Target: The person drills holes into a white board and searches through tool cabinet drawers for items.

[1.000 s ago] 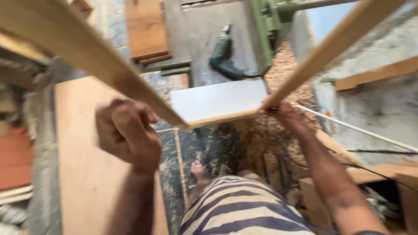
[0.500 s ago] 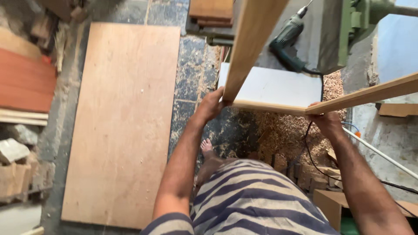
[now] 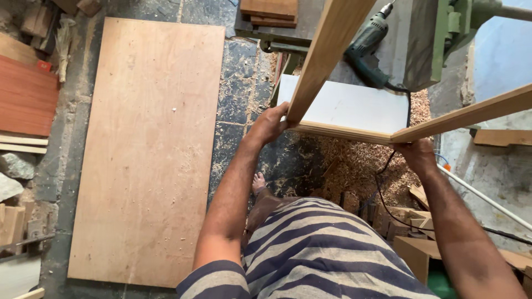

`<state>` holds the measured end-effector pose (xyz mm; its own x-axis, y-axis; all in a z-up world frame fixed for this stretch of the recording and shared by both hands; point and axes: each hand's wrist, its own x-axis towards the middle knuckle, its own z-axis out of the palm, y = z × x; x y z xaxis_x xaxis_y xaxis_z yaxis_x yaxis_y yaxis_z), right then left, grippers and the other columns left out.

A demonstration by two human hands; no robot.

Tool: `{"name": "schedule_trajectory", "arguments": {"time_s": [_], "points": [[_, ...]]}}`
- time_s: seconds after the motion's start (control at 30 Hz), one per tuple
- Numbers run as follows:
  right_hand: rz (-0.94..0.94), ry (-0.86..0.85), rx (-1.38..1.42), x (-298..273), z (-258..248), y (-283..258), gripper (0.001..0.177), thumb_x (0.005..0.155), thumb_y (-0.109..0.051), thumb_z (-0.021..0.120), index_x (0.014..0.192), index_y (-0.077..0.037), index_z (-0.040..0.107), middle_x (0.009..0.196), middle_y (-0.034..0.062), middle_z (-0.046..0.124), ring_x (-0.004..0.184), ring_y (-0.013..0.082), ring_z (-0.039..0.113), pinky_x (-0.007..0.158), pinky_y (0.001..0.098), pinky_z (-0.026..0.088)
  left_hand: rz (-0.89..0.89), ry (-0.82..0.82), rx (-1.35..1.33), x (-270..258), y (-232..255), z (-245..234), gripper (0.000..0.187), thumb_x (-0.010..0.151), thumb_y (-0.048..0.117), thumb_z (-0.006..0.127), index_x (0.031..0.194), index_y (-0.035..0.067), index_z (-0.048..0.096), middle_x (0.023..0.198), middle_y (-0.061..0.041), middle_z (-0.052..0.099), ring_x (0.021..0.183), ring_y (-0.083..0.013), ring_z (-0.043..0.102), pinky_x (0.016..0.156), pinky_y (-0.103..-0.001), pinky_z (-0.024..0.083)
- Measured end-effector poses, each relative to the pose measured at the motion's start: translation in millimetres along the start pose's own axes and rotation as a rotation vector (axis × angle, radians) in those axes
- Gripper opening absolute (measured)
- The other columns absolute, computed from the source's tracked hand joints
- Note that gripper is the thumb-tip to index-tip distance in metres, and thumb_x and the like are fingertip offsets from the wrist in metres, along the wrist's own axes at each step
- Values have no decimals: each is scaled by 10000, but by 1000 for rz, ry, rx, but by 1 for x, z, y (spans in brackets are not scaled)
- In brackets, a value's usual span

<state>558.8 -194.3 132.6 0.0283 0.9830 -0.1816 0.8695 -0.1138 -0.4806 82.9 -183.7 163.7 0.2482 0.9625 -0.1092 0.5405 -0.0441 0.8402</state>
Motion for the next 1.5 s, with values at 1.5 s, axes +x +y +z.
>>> {"name": "schedule_trajectory", "arguments": {"time_s": [1.5], "points": [[-296, -19, 140, 2, 3, -16, 149, 874, -68, 775, 981, -126, 691, 952, 64, 719, 952, 183, 684, 862, 316, 593, 118, 214, 653, -10, -48, 40, 292, 914, 297, 731, 1158, 137, 715, 1213, -62, 641, 1202, -278, 512, 916, -458, 463]]}}
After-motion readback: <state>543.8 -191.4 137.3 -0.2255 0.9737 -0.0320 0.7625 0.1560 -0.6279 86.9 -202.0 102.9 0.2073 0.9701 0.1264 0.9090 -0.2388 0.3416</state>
